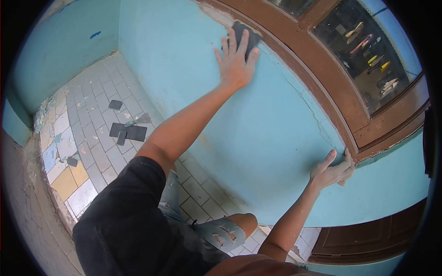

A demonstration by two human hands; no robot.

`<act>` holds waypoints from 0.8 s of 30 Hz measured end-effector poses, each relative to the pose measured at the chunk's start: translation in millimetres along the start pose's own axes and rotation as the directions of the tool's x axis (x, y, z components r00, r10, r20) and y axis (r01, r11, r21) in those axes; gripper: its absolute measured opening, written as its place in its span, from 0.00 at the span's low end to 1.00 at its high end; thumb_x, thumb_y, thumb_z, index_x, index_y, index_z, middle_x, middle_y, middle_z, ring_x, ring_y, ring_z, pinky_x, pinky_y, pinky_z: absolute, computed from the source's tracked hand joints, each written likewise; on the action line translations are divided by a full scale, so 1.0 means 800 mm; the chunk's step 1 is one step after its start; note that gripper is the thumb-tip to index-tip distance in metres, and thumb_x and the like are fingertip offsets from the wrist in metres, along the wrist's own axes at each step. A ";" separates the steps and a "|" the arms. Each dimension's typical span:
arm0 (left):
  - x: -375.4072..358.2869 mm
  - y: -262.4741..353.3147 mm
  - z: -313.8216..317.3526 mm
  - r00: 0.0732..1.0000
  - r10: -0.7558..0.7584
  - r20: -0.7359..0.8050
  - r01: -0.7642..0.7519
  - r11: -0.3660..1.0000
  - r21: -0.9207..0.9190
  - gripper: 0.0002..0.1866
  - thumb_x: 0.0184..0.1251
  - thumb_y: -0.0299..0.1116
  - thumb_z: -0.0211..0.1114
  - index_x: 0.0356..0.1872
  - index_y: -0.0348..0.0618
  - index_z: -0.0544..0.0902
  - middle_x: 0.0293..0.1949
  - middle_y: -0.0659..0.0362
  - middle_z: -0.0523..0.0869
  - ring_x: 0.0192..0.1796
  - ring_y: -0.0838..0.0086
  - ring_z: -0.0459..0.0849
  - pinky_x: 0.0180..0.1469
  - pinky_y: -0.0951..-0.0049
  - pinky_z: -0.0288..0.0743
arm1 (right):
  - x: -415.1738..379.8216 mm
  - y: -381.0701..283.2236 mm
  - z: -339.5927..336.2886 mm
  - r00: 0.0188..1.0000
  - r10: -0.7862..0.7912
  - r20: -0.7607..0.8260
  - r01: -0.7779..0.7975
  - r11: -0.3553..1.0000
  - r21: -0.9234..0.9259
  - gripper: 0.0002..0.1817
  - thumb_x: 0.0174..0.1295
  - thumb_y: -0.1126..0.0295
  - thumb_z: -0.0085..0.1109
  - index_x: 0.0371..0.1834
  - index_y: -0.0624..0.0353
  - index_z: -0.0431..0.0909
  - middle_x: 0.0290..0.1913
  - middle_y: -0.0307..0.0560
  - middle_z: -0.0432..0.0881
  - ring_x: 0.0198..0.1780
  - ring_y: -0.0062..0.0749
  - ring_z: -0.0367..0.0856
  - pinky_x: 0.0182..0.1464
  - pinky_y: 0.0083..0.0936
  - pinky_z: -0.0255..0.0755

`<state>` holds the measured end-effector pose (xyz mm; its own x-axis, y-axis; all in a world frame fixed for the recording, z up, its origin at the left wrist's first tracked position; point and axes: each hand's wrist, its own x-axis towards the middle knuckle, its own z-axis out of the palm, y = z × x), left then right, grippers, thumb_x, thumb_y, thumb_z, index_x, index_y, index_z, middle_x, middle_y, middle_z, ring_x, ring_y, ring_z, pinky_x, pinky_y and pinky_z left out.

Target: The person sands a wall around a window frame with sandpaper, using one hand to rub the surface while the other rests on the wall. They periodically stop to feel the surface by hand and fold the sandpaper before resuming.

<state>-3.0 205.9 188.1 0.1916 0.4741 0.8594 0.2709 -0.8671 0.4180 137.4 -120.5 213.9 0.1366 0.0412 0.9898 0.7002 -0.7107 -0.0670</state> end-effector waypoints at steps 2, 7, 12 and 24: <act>-0.001 0.001 0.023 0.942 -0.295 -0.157 0.269 0.948 -0.167 0.41 0.79 0.58 0.53 0.85 0.51 0.55 0.85 0.38 0.42 0.83 0.29 0.41 0.79 0.29 0.31 | -0.003 0.001 0.013 0.999 0.028 -0.042 -0.028 1.000 0.001 0.40 0.74 0.29 0.41 0.63 0.56 0.80 0.59 0.47 0.75 0.70 0.45 0.65 0.66 0.57 0.50; -0.079 0.030 -0.003 0.974 0.196 0.114 -0.200 0.980 0.023 0.43 0.75 0.63 0.56 0.84 0.57 0.58 0.85 0.38 0.44 0.83 0.32 0.43 0.78 0.25 0.34 | -0.001 -0.011 0.016 0.989 0.103 -0.109 -0.098 0.994 0.047 0.39 0.74 0.29 0.42 0.61 0.55 0.81 0.59 0.47 0.75 0.69 0.45 0.65 0.64 0.58 0.50; 0.027 -0.030 0.026 0.887 -0.393 -0.243 0.341 0.912 -0.230 0.50 0.76 0.62 0.55 0.84 0.36 0.48 0.83 0.32 0.41 0.85 0.38 0.41 0.82 0.36 0.31 | -0.002 0.005 0.010 0.997 -0.028 -0.067 0.029 0.999 0.015 0.38 0.75 0.31 0.42 0.60 0.57 0.80 0.58 0.48 0.75 0.69 0.47 0.66 0.63 0.56 0.52; 0.023 0.005 0.028 0.925 -0.319 -0.206 0.262 0.929 -0.261 0.49 0.79 0.58 0.53 0.82 0.28 0.45 0.83 0.30 0.44 0.84 0.34 0.40 0.83 0.40 0.32 | -0.006 0.018 0.022 0.988 -0.099 -0.116 0.094 0.994 -0.047 0.36 0.75 0.32 0.45 0.60 0.54 0.81 0.59 0.45 0.76 0.68 0.44 0.68 0.63 0.51 0.53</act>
<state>22.7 214.8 198.8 -0.1032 0.6840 0.7222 0.0557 -0.7210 0.6907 159.0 -118.7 206.2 -0.0156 0.0295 0.9994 0.6761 -0.7361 0.0323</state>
